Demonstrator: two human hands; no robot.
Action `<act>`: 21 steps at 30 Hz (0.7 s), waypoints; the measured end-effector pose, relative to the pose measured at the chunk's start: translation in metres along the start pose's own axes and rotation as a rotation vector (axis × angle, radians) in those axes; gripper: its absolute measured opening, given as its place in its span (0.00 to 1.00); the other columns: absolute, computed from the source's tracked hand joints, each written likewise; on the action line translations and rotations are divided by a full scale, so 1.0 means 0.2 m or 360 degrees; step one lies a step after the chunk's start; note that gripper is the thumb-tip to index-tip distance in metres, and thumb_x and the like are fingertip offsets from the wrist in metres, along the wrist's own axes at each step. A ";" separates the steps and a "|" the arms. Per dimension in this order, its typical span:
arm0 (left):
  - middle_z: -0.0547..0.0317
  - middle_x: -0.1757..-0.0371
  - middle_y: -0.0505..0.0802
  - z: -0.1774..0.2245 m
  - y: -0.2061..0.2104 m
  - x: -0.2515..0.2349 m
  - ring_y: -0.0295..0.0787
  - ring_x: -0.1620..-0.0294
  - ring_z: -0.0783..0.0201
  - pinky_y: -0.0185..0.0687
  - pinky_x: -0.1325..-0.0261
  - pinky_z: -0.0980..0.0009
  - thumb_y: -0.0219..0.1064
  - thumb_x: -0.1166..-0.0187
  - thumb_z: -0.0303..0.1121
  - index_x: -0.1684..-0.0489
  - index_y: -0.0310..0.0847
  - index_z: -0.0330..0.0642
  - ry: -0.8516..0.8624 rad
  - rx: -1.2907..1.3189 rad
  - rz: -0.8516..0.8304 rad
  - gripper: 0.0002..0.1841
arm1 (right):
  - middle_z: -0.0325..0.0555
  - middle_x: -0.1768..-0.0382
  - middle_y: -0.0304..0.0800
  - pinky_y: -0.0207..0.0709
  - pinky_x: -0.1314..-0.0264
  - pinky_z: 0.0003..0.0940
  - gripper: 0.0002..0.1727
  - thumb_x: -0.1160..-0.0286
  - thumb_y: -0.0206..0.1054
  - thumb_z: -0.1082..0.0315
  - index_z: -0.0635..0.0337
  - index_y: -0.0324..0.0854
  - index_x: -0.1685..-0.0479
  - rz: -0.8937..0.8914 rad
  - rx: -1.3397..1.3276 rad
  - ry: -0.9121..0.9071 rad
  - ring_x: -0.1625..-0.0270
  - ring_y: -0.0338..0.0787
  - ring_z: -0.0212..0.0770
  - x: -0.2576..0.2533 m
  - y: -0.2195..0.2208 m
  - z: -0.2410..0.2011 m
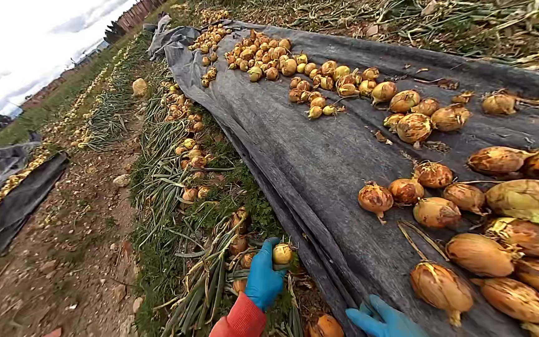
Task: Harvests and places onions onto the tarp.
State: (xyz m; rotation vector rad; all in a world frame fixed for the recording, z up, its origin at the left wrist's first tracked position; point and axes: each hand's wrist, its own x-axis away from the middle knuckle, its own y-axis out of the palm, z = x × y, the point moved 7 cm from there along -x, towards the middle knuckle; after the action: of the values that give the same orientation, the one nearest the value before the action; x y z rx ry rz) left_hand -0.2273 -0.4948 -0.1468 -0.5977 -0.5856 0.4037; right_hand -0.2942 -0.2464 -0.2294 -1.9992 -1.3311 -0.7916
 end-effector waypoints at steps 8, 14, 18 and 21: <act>0.38 0.57 0.97 0.47 0.28 0.44 0.97 0.64 0.42 0.91 0.65 0.43 0.76 0.41 0.23 0.47 0.91 0.28 0.0576 -0.0607 0.0333 0.20 | 0.28 0.69 0.84 0.79 0.63 0.29 0.50 0.54 0.68 0.18 0.57 0.82 0.47 0.0069 -0.0592 -0.0536 0.70 0.81 0.24 0.01 0.04 -0.19; 0.39 0.59 0.95 0.48 0.31 0.56 0.96 0.64 0.42 0.89 0.65 0.44 0.63 0.16 0.33 0.54 0.92 0.31 0.0356 -0.0643 0.0118 0.14 | 0.29 0.90 0.69 0.62 0.88 0.21 0.33 0.18 0.43 0.30 0.46 0.71 0.77 -0.0210 -0.1046 -0.0334 0.90 0.67 0.26 0.04 0.06 -0.20; 0.39 0.46 0.95 0.17 0.02 0.21 0.94 0.42 0.40 0.85 0.43 0.41 0.55 0.09 0.36 0.46 0.89 0.37 -0.0361 -0.1365 -0.0043 0.16 | 0.24 0.91 0.64 0.58 0.88 0.20 0.32 0.15 0.36 0.33 0.41 0.67 0.82 -0.0071 -0.0906 -0.0556 0.90 0.63 0.23 0.12 -0.09 -0.28; 0.31 0.11 0.66 -0.11 -0.23 -0.14 0.62 0.12 0.31 0.62 0.15 0.35 0.73 0.21 0.45 0.15 0.70 0.37 -0.0701 -0.1365 -0.0481 0.36 | 0.24 0.86 0.71 0.64 0.88 0.20 0.36 0.29 0.47 0.19 0.41 0.75 0.76 0.0320 -0.0844 -0.0613 0.89 0.69 0.23 0.06 -0.34 -0.22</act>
State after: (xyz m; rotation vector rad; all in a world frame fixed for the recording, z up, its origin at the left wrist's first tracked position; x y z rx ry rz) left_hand -0.2269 -0.5517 -0.1434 -1.2298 -1.2752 -0.0328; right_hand -0.3611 -0.2511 -0.1824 -2.7688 -1.1694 -0.7416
